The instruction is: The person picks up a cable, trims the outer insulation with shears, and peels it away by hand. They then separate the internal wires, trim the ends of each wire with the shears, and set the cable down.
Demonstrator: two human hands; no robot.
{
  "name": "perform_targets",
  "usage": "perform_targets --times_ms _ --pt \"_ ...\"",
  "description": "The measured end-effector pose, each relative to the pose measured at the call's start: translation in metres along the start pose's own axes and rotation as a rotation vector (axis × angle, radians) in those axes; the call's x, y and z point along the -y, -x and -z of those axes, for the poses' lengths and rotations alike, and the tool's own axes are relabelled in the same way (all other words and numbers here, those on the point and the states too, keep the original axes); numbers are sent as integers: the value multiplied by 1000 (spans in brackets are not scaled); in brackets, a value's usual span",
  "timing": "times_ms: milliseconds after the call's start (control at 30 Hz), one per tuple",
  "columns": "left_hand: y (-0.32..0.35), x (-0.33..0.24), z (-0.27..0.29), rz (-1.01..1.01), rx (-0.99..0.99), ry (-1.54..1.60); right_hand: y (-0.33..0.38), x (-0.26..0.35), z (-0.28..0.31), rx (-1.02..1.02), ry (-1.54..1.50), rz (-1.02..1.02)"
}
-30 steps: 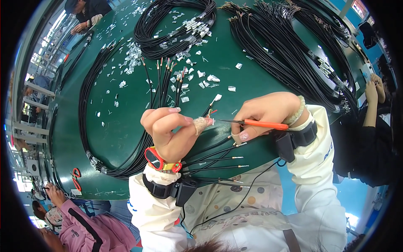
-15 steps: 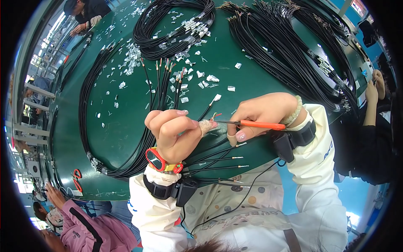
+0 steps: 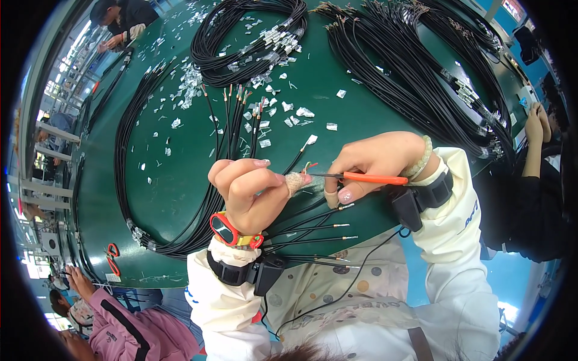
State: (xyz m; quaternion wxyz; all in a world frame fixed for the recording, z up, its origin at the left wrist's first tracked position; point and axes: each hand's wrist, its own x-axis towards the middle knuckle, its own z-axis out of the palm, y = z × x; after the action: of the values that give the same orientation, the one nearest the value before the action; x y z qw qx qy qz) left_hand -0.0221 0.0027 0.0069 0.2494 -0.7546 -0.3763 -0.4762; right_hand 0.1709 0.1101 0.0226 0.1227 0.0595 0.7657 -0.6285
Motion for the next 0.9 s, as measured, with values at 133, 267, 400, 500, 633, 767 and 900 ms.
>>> perform_targets --times_ms 133,267,400,500,633,767,900 --pt "-1 -1 2 -7 44 -17 2 6 2 21 -32 -28" --pt "-2 -1 6 -29 146 -67 2 8 2 43 -91 -51" --pt "-4 -2 4 -30 159 -95 5 11 4 55 -141 -75" --pt "-4 -3 -1 -4 125 -83 3 5 4 47 -167 -51" --pt "0 0 -11 -8 65 -54 -1 0 5 16 -180 2" --pt "0 0 -15 25 89 -50 -1 0 7 25 -150 -32" --pt "1 -2 -12 60 128 -47 0 -6 12 -9 -107 -10"
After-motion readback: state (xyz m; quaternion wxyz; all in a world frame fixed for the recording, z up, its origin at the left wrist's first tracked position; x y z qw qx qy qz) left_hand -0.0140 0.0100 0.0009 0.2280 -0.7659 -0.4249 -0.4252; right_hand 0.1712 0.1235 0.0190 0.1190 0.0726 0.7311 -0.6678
